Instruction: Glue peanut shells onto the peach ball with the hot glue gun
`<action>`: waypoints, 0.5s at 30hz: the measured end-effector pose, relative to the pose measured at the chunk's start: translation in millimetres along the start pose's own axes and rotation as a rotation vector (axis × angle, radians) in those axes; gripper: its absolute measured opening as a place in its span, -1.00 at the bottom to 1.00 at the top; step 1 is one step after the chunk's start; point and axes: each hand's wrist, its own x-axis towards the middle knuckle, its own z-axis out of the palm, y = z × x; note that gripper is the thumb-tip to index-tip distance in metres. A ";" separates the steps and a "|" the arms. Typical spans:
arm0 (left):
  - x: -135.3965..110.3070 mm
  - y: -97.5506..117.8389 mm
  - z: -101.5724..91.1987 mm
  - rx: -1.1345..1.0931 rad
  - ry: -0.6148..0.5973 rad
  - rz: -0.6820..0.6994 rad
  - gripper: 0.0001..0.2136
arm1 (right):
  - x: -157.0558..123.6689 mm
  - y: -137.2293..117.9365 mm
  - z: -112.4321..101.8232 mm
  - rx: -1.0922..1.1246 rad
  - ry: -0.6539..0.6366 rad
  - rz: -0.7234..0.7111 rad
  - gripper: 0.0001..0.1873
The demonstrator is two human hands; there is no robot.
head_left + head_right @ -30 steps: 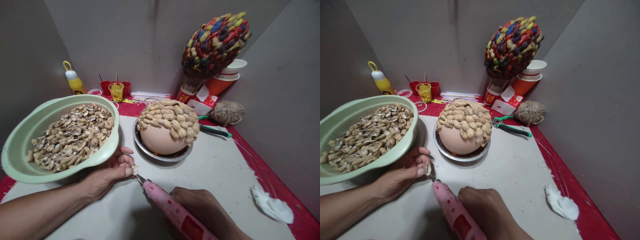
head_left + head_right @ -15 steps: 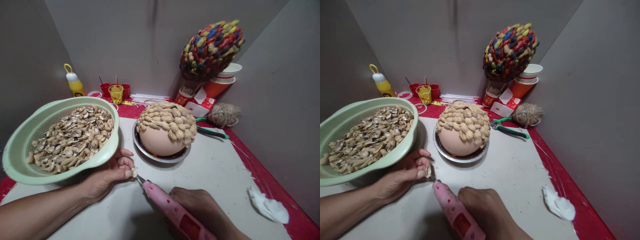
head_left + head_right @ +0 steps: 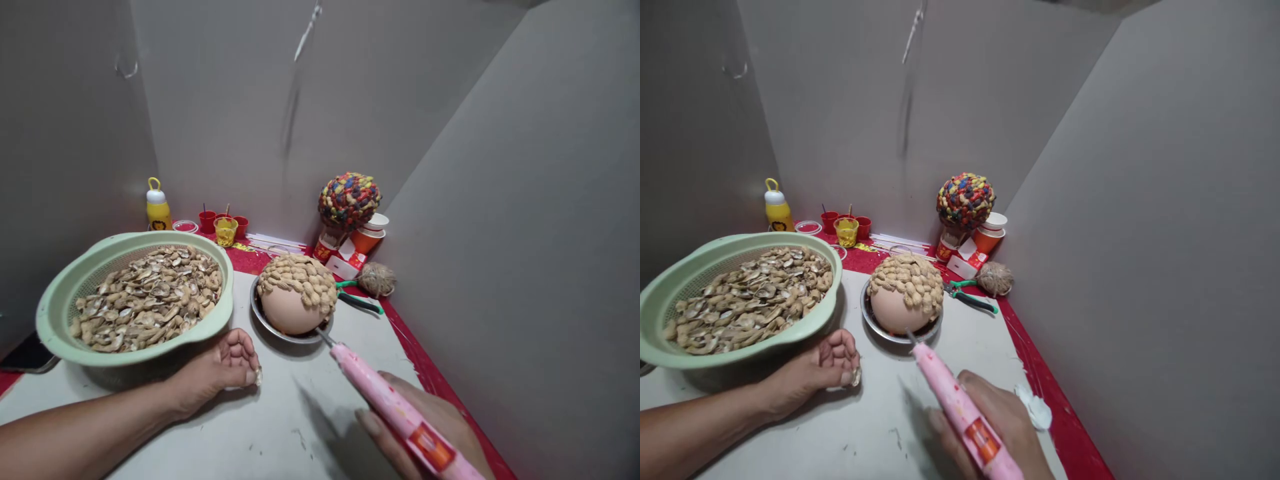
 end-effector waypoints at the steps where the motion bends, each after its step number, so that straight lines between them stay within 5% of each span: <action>1: -1.5 -0.7 0.5 0.018 -0.017 0.005 -0.73 | -2.8 8.8 -0.1 -0.057 0.007 0.049 -0.67; 8: -21.4 5.0 16.9 0.119 -0.127 0.064 -0.76 | -3.2 58.8 13.3 -0.391 -0.244 0.442 -0.84; 15: -55.6 54.8 32.7 0.219 -0.124 0.157 -0.76 | 4.5 70.2 23.3 -0.347 -0.247 0.485 -0.74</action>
